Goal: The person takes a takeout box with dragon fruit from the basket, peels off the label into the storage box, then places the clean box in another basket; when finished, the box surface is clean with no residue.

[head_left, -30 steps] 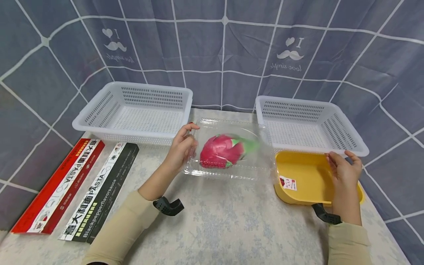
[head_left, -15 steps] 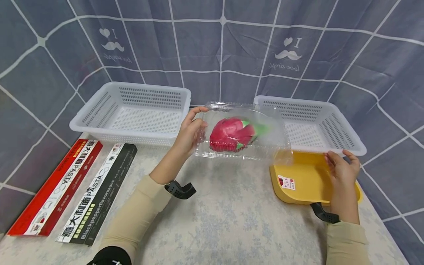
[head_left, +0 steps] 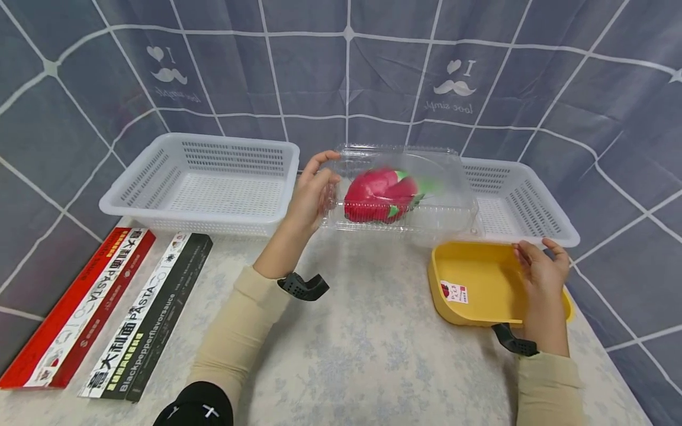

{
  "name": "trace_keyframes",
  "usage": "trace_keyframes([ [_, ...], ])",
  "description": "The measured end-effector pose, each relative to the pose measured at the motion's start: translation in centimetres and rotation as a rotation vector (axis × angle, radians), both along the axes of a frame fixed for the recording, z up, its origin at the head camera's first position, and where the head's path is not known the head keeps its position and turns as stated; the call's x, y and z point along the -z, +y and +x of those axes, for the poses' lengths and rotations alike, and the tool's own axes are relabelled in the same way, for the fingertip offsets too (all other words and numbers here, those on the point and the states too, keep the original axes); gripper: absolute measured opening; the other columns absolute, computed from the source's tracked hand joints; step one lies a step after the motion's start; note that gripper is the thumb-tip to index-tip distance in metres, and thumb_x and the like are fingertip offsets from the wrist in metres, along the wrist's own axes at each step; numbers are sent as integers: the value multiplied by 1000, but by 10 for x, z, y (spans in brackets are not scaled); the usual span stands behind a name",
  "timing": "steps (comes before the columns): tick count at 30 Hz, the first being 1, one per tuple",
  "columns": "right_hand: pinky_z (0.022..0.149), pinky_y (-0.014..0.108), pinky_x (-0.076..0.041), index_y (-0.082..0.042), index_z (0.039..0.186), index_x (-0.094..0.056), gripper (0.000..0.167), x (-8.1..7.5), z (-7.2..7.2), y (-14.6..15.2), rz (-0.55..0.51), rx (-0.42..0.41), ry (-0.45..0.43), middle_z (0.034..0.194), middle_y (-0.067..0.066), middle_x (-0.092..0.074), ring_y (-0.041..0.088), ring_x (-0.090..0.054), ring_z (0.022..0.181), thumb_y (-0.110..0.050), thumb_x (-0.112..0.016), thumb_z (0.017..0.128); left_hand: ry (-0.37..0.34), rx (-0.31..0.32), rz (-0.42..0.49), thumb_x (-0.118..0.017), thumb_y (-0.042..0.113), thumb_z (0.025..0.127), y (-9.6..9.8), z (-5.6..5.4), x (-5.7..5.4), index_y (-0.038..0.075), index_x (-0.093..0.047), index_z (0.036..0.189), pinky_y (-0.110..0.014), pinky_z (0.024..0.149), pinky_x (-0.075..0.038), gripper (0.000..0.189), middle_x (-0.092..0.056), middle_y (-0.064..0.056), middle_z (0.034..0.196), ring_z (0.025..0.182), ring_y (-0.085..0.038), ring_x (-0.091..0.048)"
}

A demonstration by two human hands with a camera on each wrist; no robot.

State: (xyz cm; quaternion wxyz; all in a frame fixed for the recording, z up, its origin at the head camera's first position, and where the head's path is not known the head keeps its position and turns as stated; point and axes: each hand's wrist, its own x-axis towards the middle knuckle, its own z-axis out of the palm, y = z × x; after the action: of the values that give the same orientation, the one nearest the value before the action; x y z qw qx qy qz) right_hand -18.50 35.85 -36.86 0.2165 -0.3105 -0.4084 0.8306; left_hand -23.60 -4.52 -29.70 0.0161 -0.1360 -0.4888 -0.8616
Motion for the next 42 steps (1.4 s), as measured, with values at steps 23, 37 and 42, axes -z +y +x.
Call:
trace_keyframes([
  [23, 59, 24, -57, -22, 117, -40, 59, -4, 3, -4, 7, -3, -41, 98, 8, -53, 20, -67, 60, 11, -72, 80, -25, 56, 86, -46, -4, 86, 70, -30, 6, 17, -59, 104, -15, 39, -22, 30, -53, 5, 63, 39, -2, -28],
  [37, 74, 29, -57, -25, 126, -37, 81, 71, -29, 58, 105, -41, 47, 116, 9, -53, 23, -71, 83, 1, -87, 67, -88, 126, 194, -42, -6, 90, 107, -56, 8, 18, -55, 105, -16, 39, -25, 31, -51, 6, 59, 37, -2, -27],
  [42, 70, 26, -57, -24, 124, -39, 75, 43, -17, 33, 114, -18, -24, 111, 7, -53, 20, -70, 77, 2, -85, 70, -99, 144, 184, -43, -8, 89, 120, -63, 5, 18, -56, 103, -15, 38, -21, 32, -43, 4, 56, 39, -4, -25],
])
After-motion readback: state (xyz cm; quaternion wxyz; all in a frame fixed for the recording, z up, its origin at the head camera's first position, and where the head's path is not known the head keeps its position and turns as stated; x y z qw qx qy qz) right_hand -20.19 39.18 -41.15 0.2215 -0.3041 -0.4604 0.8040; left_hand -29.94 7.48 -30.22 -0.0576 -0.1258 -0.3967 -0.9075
